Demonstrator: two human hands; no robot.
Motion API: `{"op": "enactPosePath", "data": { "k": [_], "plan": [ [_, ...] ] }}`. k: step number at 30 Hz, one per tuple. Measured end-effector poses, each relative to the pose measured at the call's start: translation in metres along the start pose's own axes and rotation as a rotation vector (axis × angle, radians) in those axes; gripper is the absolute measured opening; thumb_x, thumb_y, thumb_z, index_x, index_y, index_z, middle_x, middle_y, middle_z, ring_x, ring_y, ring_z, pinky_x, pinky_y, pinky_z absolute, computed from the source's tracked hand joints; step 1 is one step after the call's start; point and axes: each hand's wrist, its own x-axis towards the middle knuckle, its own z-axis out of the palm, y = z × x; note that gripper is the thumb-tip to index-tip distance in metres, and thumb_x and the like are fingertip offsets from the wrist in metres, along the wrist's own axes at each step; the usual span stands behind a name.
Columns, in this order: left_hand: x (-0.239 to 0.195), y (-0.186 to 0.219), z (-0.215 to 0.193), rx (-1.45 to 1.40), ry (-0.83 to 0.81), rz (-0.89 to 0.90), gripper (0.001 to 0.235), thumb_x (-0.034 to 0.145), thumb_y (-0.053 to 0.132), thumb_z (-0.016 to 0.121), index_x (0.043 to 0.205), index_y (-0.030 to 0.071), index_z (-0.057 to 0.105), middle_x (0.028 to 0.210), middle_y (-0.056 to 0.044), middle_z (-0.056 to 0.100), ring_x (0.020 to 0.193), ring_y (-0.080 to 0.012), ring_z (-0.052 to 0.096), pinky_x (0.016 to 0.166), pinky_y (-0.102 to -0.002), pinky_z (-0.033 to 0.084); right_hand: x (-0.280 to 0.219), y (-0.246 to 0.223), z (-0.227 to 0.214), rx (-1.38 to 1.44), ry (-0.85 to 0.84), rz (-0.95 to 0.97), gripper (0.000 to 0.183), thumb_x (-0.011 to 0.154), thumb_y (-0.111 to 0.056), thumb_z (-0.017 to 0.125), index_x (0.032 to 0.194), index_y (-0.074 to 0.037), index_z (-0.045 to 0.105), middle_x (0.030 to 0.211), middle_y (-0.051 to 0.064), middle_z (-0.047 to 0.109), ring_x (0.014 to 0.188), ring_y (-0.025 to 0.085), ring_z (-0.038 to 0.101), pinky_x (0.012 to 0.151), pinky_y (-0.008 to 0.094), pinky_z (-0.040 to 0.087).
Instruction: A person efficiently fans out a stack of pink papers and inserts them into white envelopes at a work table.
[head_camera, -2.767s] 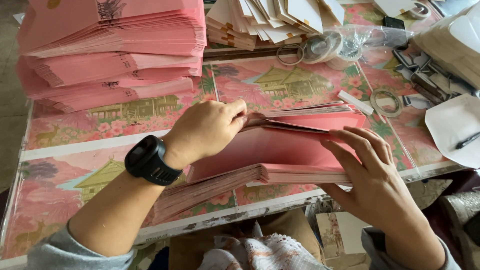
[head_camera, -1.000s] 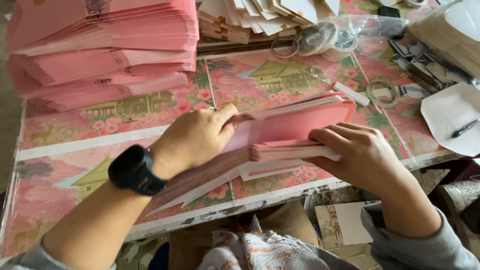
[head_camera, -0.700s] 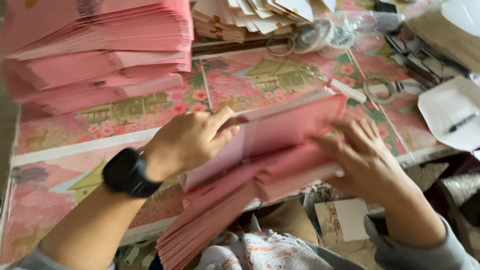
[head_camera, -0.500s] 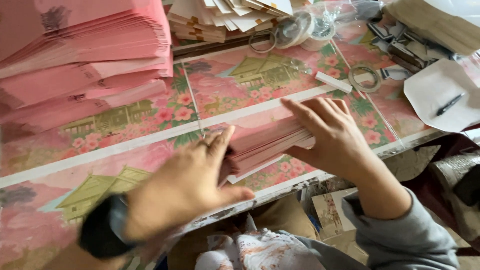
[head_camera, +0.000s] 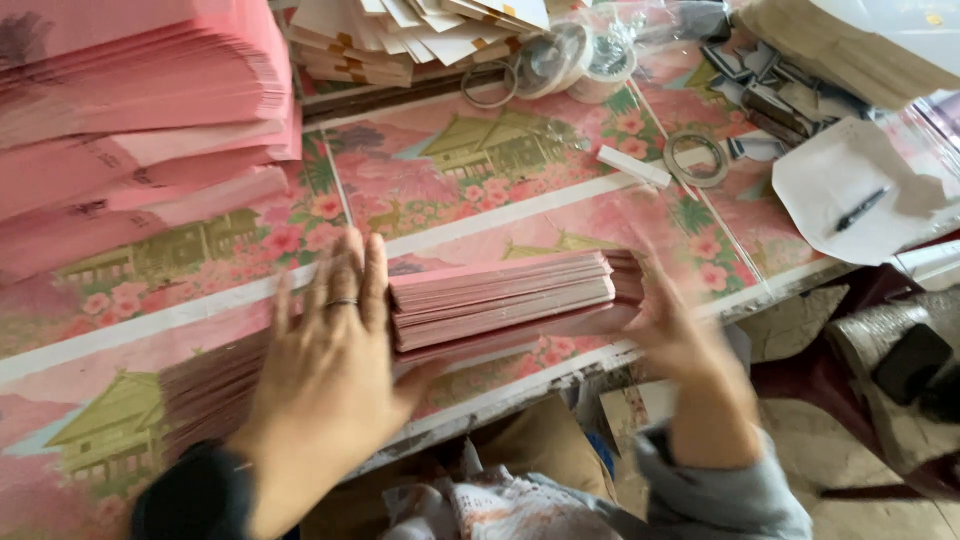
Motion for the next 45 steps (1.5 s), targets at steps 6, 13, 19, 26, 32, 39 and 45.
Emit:
{"op": "enactPosePath", "data": {
  "k": [6,13,19,26,32,39,45],
  "plan": [
    [0.002,0.000,0.011,-0.126,0.020,0.024,0.115,0.074,0.076,0.050,0.145,-0.009,0.020,0.149,-0.026,0.028,0.140,-0.0381,0.025,0.114,-0.049,0.019,-0.008,0.002,0.015,0.165,-0.057,0.159,0.082,0.077,-0.020,0.071,0.145,-0.006,0.026,0.127,0.016,0.059,0.108,0.020,0.062,0.093,0.031,0.049],
    [0.007,0.000,-0.005,0.092,0.169,0.091,0.029,0.083,0.020,0.058,0.106,0.005,0.052,0.091,-0.008,0.060,0.080,-0.0224,0.062,0.071,-0.033,0.051,-0.040,0.042,0.045,0.016,0.388,0.331,0.046,0.072,-0.015,0.077,0.112,-0.001,0.060,0.103,0.008,0.063,0.098,0.019,0.060,0.084,0.031,0.049],
    [-0.021,0.002,-0.032,0.070,0.192,0.023,0.057,0.081,0.043,0.055,0.120,0.001,0.051,0.110,-0.015,0.057,0.099,-0.0280,0.054,0.084,-0.039,0.043,-0.073,0.060,0.042,-0.157,0.383,0.124,0.048,0.066,-0.020,0.080,0.106,-0.002,0.060,0.109,0.014,0.058,0.102,0.024,0.059,0.091,0.034,0.047],
    [-0.037,0.000,-0.001,0.013,0.212,-0.060,0.075,0.083,0.072,0.054,0.104,0.001,0.046,0.080,-0.009,0.058,0.072,-0.0230,0.058,0.070,-0.035,0.047,-0.064,0.065,0.071,-0.076,0.309,0.410,0.050,0.074,-0.021,0.072,0.119,0.000,0.060,0.107,0.012,0.065,0.101,0.022,0.060,0.080,0.035,0.051],
    [-0.094,0.034,-0.045,0.026,0.306,-0.021,0.016,0.087,0.013,0.055,0.100,0.005,0.059,0.090,-0.011,0.064,0.075,-0.0252,0.063,0.074,-0.035,0.049,-0.103,0.041,0.093,0.109,0.324,0.525,0.039,0.071,-0.008,0.081,0.106,0.000,0.066,0.087,0.017,0.066,0.078,0.018,0.057,0.074,0.032,0.046],
    [-0.184,0.047,0.001,0.272,0.634,0.173,0.020,0.091,0.010,0.057,0.072,0.010,0.062,0.056,0.000,0.050,0.039,-0.0158,0.043,0.038,-0.027,0.036,-0.149,0.011,0.104,0.567,-0.089,1.492,0.031,0.083,-0.009,0.069,0.112,-0.001,0.074,0.106,0.018,0.073,0.086,0.023,0.069,0.083,0.029,0.049],
    [-0.190,0.034,0.031,-0.047,-0.344,-0.120,0.079,0.076,0.073,0.037,0.106,0.002,0.056,0.072,-0.011,0.068,0.067,-0.0227,0.070,0.062,-0.034,0.057,-0.188,0.020,0.148,0.193,-0.086,0.503,0.034,0.077,-0.005,0.065,0.110,-0.006,0.063,0.096,0.014,0.071,0.087,0.027,0.065,0.080,0.044,0.050]
  ]
}}
